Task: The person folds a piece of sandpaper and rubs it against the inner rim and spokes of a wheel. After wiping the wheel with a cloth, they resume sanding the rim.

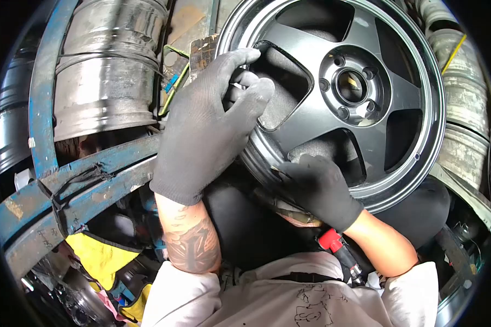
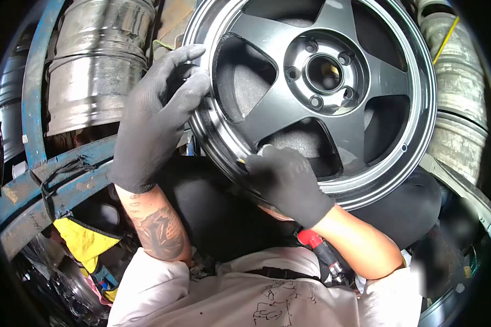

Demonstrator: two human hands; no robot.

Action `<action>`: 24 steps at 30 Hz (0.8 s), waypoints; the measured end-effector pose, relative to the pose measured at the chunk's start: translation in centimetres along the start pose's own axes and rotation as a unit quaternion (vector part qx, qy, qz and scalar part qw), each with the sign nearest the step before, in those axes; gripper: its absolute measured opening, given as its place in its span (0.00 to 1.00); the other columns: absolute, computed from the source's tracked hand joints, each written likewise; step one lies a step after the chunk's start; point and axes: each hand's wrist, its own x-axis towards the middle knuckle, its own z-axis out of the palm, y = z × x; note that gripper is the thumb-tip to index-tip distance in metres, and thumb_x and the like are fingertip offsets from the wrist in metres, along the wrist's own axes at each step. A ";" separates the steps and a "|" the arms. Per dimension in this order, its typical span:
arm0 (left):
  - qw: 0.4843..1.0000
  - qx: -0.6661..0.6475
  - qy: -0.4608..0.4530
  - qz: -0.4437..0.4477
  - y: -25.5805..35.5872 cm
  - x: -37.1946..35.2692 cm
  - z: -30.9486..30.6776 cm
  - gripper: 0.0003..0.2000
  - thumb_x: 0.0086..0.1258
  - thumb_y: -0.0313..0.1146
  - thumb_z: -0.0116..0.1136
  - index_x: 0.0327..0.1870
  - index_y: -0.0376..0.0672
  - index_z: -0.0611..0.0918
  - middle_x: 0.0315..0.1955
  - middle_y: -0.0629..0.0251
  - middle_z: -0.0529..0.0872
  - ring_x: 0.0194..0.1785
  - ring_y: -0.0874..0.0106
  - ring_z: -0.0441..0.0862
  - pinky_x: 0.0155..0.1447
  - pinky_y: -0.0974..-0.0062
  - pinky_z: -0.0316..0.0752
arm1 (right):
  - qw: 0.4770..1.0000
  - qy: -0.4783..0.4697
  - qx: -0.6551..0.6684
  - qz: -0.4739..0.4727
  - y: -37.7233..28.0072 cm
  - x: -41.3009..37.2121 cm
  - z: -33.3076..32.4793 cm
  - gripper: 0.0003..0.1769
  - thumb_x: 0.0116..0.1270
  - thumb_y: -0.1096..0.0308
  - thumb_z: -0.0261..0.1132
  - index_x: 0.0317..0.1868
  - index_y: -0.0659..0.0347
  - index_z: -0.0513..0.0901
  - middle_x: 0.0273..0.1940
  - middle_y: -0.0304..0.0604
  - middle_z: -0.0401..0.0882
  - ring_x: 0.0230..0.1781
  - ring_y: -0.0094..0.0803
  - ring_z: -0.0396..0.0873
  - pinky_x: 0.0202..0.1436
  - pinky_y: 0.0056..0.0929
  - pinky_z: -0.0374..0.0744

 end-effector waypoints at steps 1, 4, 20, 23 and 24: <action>1.000 -0.023 0.012 0.000 -0.3 0.0 0.0 0.21 0.77 0.37 0.62 0.65 0.34 0.80 0.41 0.63 0.86 0.43 0.76 0.83 0.53 0.76 0.78 | 1.000 0.005 -0.011 -0.016 0.4 0.4 0.4 0.17 0.60 0.53 0.76 0.41 0.53 0.83 0.30 0.47 0.75 0.28 0.53 0.79 0.34 0.50 0.76; 0.995 -0.091 0.038 0.005 -0.8 0.2 0.4 0.21 0.75 0.42 0.64 0.62 0.38 0.82 0.37 0.57 0.87 0.39 0.67 0.84 0.48 0.71 0.80 | 0.999 0.004 -0.039 -0.007 -0.3 -0.3 -0.8 0.12 0.61 0.64 0.73 0.45 0.54 0.87 0.30 0.48 0.78 0.31 0.49 0.81 0.35 0.46 0.78; 0.986 -0.159 -0.008 -0.039 -1.1 -0.2 -1.0 0.20 0.78 0.41 0.64 0.65 0.41 0.82 0.39 0.69 0.87 0.38 0.79 0.80 0.44 0.79 0.77 | 0.977 0.146 0.121 0.102 -2.0 1.5 -5.4 0.11 0.72 0.66 0.72 0.49 0.61 0.91 0.35 0.40 0.89 0.34 0.30 0.85 0.41 0.30 0.81; 0.965 -0.188 -0.076 0.167 -2.1 -0.2 0.6 0.20 0.74 0.34 0.65 0.66 0.48 0.82 0.39 0.64 0.86 0.43 0.70 0.85 0.48 0.72 0.81 | 0.924 0.145 0.293 0.196 -2.0 1.5 -7.0 0.11 0.73 0.68 0.73 0.49 0.67 0.90 0.37 0.33 0.86 0.36 0.18 0.80 0.42 0.21 0.78; 0.928 -0.069 -0.006 0.366 -2.1 0.3 1.5 0.21 0.70 0.32 0.66 0.65 0.50 0.83 0.38 0.63 0.85 0.42 0.67 0.85 0.48 0.70 0.82 | 0.958 0.165 0.203 0.115 -1.9 1.6 -7.4 0.12 0.73 0.68 0.73 0.51 0.66 0.89 0.40 0.36 0.87 0.36 0.18 0.80 0.42 0.21 0.78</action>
